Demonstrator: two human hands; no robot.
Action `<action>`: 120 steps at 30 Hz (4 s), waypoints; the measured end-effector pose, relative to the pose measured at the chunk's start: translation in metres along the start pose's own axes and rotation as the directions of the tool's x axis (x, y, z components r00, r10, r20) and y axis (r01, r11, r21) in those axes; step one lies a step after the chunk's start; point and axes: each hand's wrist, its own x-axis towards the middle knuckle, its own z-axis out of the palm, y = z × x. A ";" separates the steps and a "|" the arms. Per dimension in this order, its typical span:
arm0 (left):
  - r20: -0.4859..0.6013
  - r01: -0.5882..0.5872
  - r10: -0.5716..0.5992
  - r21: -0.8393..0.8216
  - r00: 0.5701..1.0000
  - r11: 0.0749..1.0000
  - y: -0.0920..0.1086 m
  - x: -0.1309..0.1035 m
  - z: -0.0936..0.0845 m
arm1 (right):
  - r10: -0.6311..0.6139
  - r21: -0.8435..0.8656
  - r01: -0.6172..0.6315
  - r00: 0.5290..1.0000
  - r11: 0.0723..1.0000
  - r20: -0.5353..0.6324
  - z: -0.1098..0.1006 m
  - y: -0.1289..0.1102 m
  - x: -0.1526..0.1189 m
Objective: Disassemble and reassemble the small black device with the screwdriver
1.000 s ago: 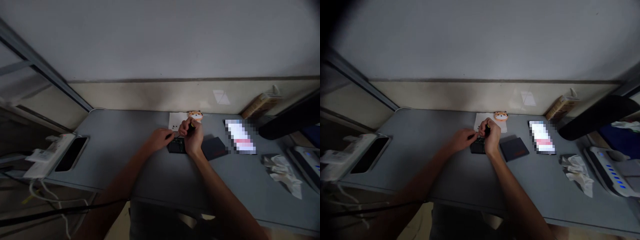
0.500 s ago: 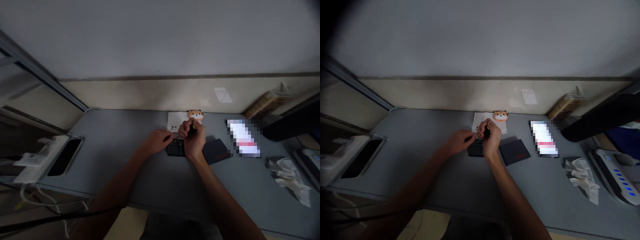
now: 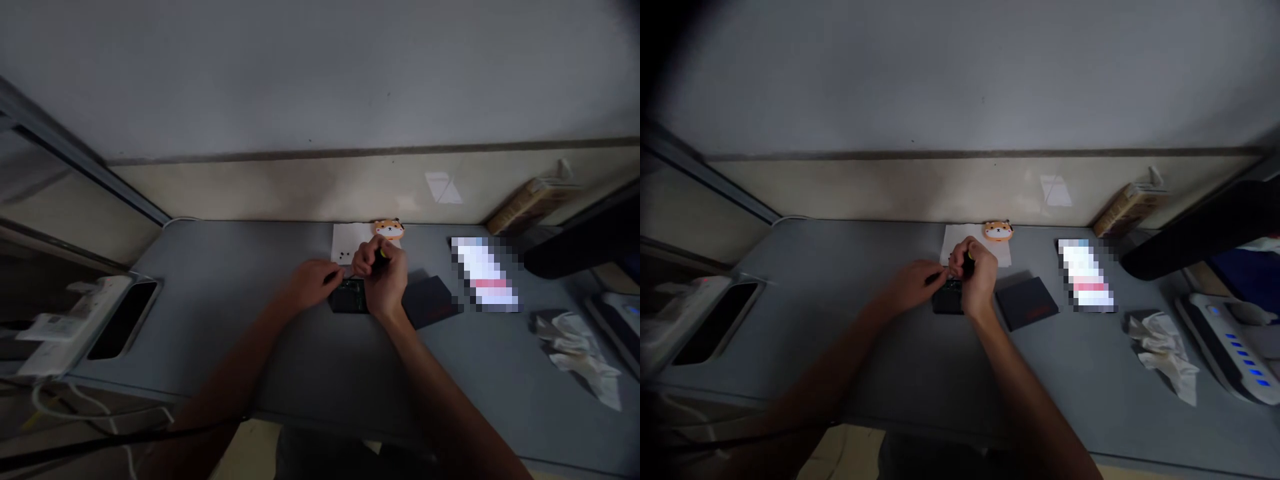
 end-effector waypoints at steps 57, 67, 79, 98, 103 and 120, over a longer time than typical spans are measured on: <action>-0.032 -0.017 0.016 -0.032 0.999 0.999 -0.002 -0.001 -0.001 | 0.009 0.082 -0.009 1.000 0.997 -0.009 -0.002 -0.004 0.004; -0.107 -0.078 0.076 -0.009 0.991 0.997 0.000 -0.004 -0.002 | 0.035 0.078 -0.034 0.999 0.996 -0.019 -0.001 -0.005 0.003; -0.149 -0.114 0.087 -0.187 0.985 0.976 0.008 -0.007 -0.002 | -0.025 0.129 0.035 0.997 0.991 -0.079 -0.009 -0.024 0.006; -0.067 -0.198 0.206 0.119 0.976 0.973 0.015 0.065 0.004 | -0.216 0.104 0.276 0.894 0.956 -0.392 -0.088 -0.065 0.022; -0.077 -0.185 0.190 0.076 0.979 0.980 0.013 0.076 0.004 | -0.215 0.089 0.282 0.868 0.955 -0.447 -0.091 -0.070 0.024; -0.104 -0.086 0.073 -0.117 0.992 0.989 0.039 -0.015 0.016 | -0.241 -0.915 0.400 0.884 -0.051 0.400 -0.099 -0.082 -0.093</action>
